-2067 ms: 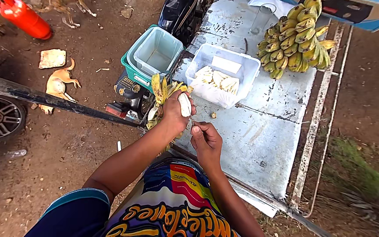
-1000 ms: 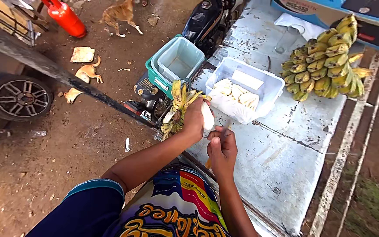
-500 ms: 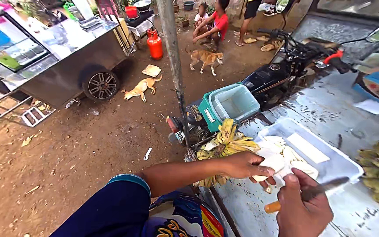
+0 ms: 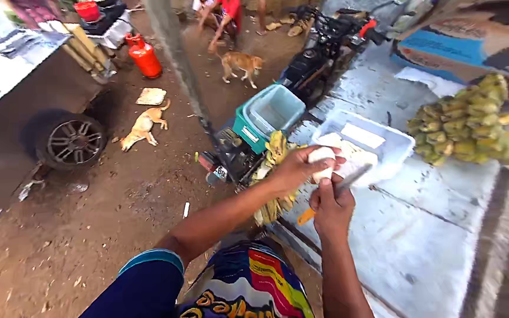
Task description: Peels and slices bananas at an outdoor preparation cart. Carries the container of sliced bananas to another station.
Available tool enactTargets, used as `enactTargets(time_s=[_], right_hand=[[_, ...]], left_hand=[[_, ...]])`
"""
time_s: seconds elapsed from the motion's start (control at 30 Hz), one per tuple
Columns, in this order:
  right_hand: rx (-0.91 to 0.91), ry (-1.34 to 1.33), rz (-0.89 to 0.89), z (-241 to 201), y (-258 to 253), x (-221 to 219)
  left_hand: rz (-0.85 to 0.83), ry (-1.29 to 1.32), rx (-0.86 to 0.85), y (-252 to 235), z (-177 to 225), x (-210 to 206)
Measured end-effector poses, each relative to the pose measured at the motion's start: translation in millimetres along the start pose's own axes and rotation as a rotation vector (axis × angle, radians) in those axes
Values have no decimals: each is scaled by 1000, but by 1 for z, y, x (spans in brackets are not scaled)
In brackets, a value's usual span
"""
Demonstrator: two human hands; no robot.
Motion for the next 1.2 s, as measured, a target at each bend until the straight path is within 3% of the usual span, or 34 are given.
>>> enactTargets(time_s=[0.37, 0.6, 0.8, 0.97, 1.2], right_hand=[[13, 24, 181, 5, 11, 21], [1, 72, 290, 6, -11, 65], [-50, 79, 334, 16, -40, 96], [-39, -16, 375, 22, -58, 114], [-33, -97, 354, 25, -71, 121]], left_hand=[[174, 202, 91, -8, -29, -9], [17, 295, 162, -36, -48, -43], [181, 179, 155, -71, -80, -51], [-95, 501, 119, -90, -93, -67], [-54, 461, 91, -102, -98, -68]])
Point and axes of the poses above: each hand's wrist, its own y-axis away from the middle knuckle, its own x-axis out of the back of the hand, z = x × y, the point moved 8 cm from there along -y, towards the middle knuckle, and after that the axes turned 10 degrees about -x, right-handed, at the moved point
